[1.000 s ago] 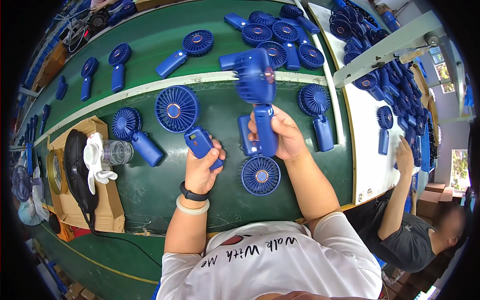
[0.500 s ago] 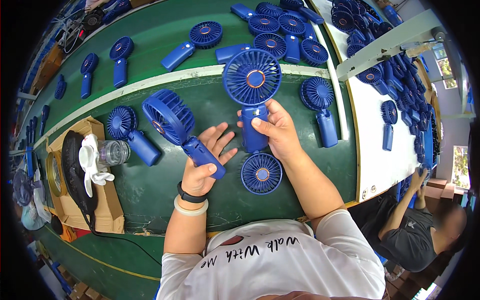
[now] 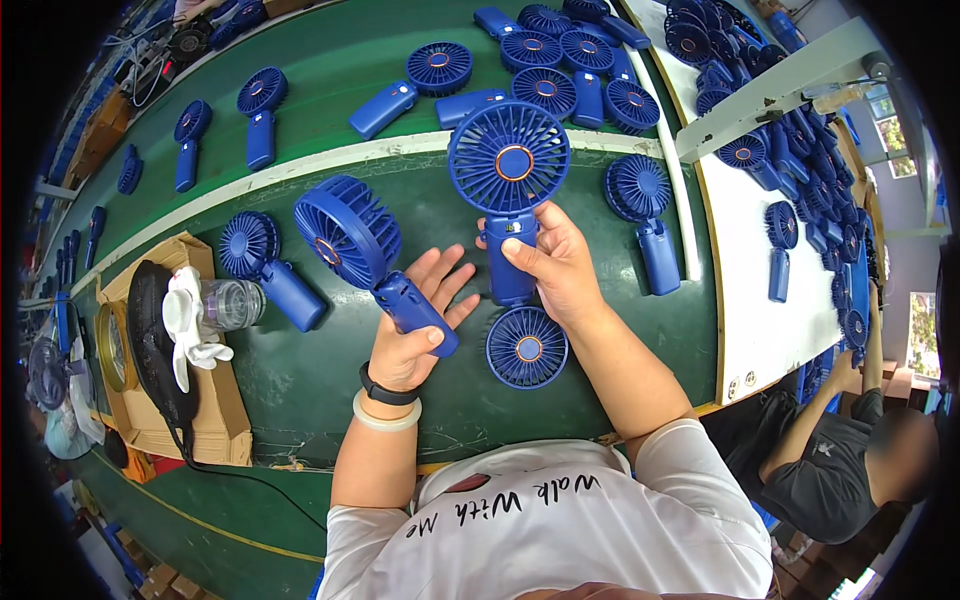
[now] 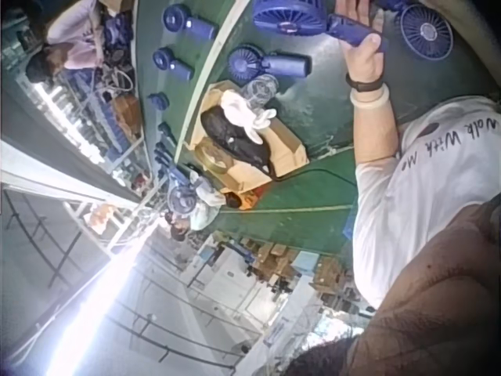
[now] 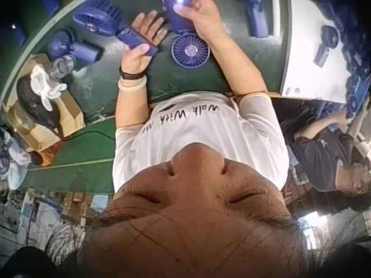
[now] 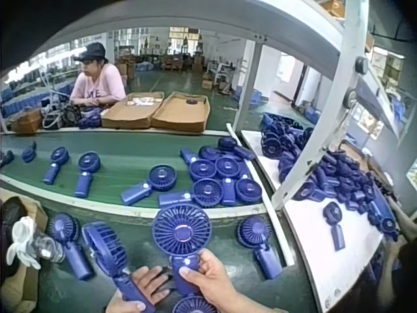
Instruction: The person assembles blue handheld fans at a workstation, attaching fan heads to handles and wiping them with a white cloth. They repeatedly pick up components, connect them, and place the assembled units on the table or into a nearby box.
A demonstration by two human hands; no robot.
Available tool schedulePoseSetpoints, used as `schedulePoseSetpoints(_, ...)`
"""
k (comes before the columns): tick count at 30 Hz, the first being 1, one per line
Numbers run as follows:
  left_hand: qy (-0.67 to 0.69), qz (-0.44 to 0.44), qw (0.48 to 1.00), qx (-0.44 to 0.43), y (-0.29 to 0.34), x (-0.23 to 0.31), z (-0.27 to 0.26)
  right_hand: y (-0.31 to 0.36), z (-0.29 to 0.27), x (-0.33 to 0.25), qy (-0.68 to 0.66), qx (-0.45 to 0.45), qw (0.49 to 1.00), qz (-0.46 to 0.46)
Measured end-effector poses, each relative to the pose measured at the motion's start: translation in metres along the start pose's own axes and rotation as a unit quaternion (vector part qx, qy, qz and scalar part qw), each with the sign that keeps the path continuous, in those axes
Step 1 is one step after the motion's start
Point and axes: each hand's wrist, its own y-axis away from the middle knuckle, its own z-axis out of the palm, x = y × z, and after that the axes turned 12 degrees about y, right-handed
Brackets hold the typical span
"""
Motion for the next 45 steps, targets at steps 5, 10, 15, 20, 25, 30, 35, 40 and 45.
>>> schedulePoseSetpoints(5, 0.001, -0.007, 1.0, 0.007, -0.001, 0.002, -0.003, 0.004, 0.004, -0.003, 0.013, 0.02, 1.0, -0.017)
schedulePoseSetpoints(10, 0.012, -0.001, 1.0, -0.016, -0.001, 0.004, 0.0, 0.016, 0.028, -0.008, 0.101, 0.052, 0.992, -0.045)
schedulePoseSetpoints(15, 0.132, -0.036, 0.989, -0.053, 0.007, 0.012, -0.008, 0.004, 0.026, -0.044, 0.492, -0.136, 0.817, -0.269)
schedulePoseSetpoints(20, 0.237, -0.044, 0.967, -0.079, 0.003, 0.017, -0.005, -0.027, -0.018, -0.076, 0.65, -0.32, 0.64, -0.255)
schedulePoseSetpoints(25, 0.166, -0.029, 0.984, -0.06, 0.005, 0.012, -0.005, 0.004, -0.042, -0.053, 0.746, -0.393, 0.466, -0.269)
schedulePoseSetpoints(30, 0.11, -0.017, 0.992, -0.064, 0.006, 0.012, -0.006, -0.001, -0.071, -0.066, 0.764, -0.32, 0.535, -0.17)
schedulePoseSetpoints(35, 0.073, -0.009, 0.996, -0.045, 0.003, 0.008, -0.005, 0.014, -0.082, -0.029, 0.068, -0.079, 0.985, 0.139)
schedulePoseSetpoints(40, 0.068, 0.001, 0.998, -0.013, 0.007, 0.009, -0.006, 0.011, -0.044, -0.014, -0.303, -0.22, 0.91, 0.179)
schedulePoseSetpoints(45, 0.062, 0.003, 0.998, -0.02, 0.005, 0.007, -0.005, 0.001, -0.027, -0.017, -0.239, -0.193, 0.944, 0.122)
